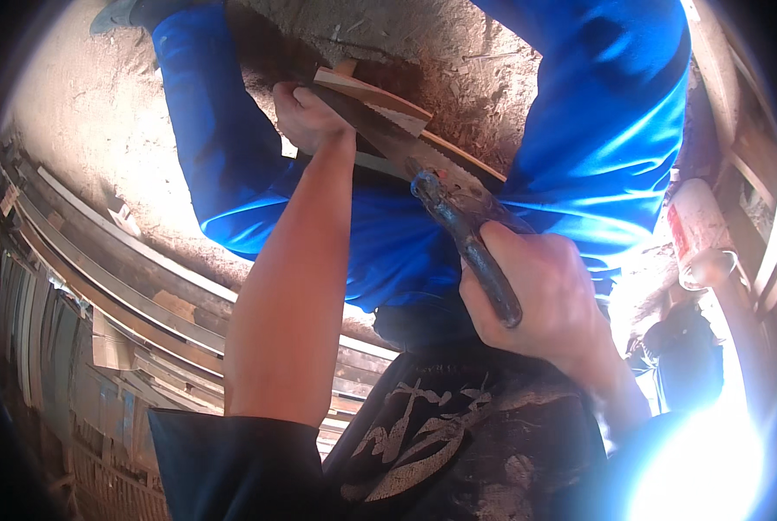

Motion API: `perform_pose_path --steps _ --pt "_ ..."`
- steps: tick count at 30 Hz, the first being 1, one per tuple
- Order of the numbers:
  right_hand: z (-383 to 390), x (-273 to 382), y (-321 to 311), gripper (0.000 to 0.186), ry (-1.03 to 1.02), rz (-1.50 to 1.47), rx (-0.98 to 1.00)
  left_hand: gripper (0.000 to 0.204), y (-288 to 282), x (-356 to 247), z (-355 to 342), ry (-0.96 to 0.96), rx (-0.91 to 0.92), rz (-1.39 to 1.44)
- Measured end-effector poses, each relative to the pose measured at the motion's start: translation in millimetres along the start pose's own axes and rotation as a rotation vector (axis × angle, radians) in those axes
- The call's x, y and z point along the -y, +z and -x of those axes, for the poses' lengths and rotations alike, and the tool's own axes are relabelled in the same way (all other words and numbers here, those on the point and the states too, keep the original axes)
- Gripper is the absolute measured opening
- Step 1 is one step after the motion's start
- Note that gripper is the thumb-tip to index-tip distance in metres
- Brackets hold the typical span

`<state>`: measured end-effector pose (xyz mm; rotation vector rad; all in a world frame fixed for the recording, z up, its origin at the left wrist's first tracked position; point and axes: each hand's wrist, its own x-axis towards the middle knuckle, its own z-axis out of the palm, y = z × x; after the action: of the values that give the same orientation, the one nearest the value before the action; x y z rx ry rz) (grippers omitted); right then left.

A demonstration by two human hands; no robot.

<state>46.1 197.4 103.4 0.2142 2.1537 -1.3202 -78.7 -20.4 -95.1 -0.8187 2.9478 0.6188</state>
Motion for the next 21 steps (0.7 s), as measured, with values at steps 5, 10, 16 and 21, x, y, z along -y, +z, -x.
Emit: perform_pose_path --steps 5,10,16,21 --pt "82 13 -48 0.008 0.168 -0.007 0.025 0.019 2 -3 -2 -0.033 -0.014 0.054" --pt "28 3 -14 0.027 -0.013 0.159 0.058 0.018 4 -4 3 -0.004 0.022 0.022" --pt "22 50 -19 0.010 0.183 0.192 -0.095 0.017 -8 2 -3 -0.101 0.022 -0.004" --pt "44 10 -17 0.010 0.096 0.023 -0.061 0.013 0 -2 4 0.073 0.029 0.017"
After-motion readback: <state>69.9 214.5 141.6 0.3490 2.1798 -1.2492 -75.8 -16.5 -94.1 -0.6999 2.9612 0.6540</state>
